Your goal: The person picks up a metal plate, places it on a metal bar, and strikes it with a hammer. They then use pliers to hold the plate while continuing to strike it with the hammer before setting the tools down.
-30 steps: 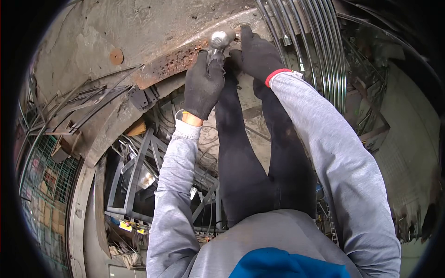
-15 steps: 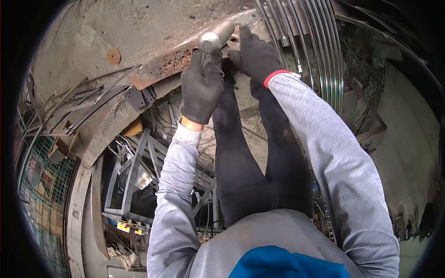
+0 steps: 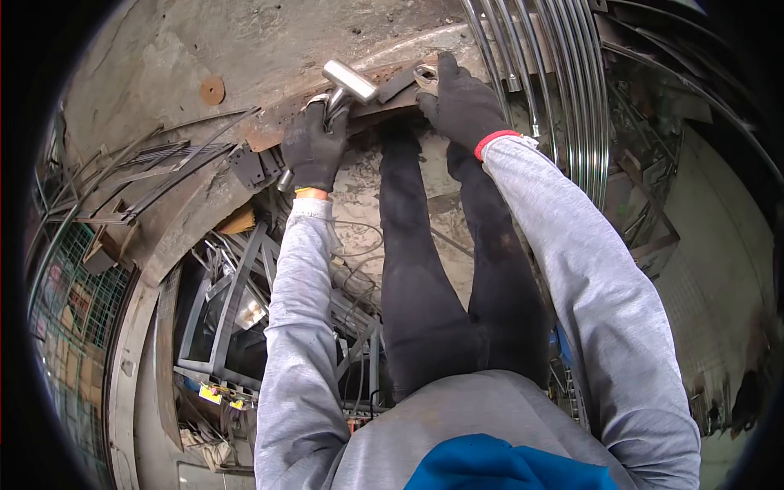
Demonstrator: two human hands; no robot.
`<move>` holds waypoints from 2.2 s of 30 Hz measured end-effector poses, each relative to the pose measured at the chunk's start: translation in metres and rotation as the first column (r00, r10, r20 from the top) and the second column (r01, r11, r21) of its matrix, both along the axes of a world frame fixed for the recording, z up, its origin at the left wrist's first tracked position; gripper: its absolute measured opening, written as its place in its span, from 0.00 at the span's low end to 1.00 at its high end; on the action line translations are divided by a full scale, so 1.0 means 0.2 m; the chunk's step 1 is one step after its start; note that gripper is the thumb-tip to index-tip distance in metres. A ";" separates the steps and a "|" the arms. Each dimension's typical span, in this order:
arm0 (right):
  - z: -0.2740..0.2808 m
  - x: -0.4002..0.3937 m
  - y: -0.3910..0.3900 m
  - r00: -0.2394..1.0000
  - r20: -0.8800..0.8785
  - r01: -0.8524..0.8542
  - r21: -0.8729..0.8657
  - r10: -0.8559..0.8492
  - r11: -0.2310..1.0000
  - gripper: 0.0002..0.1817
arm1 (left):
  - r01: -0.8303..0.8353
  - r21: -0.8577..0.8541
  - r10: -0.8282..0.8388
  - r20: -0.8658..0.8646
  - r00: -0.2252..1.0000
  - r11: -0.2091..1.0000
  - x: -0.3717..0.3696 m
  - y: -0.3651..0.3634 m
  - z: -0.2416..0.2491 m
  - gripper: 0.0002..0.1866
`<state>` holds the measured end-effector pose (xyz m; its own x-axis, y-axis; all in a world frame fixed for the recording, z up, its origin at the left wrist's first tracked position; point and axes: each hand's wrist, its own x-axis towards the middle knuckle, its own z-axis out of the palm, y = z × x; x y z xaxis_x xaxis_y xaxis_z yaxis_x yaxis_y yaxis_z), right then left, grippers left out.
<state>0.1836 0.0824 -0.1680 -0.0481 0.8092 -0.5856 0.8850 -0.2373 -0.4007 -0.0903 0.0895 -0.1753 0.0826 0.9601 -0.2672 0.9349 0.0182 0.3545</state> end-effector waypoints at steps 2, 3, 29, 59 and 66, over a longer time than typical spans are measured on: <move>0.01 0.00 0.00 1.000 0.005 0.008 0.025 -0.008 1.000 0.44 | 0.252 0.280 -0.221 -0.138 0.966 0.927 -0.12 0.00 -0.12 0.21; 0.00 -0.01 -0.01 1.000 0.002 0.004 0.024 -0.004 1.000 0.44 | 0.207 0.215 -0.177 -0.150 0.973 0.955 -0.11 0.00 -0.12 0.23; 0.05 0.33 0.01 0.714 -0.532 0.337 -0.308 -0.455 0.890 0.41 | 0.454 0.182 -0.458 -0.018 0.889 0.872 0.53 0.15 -0.12 0.19; -0.08 0.47 0.24 0.893 -0.298 -0.322 0.097 0.336 0.942 0.41 | 0.320 0.043 -0.322 0.102 0.941 0.947 0.54 0.20 -0.19 0.16; -0.07 0.46 0.27 0.869 -0.234 -0.416 0.137 0.437 0.899 0.39 | 0.325 0.058 -0.328 0.068 0.942 0.944 0.55 0.21 -0.18 0.16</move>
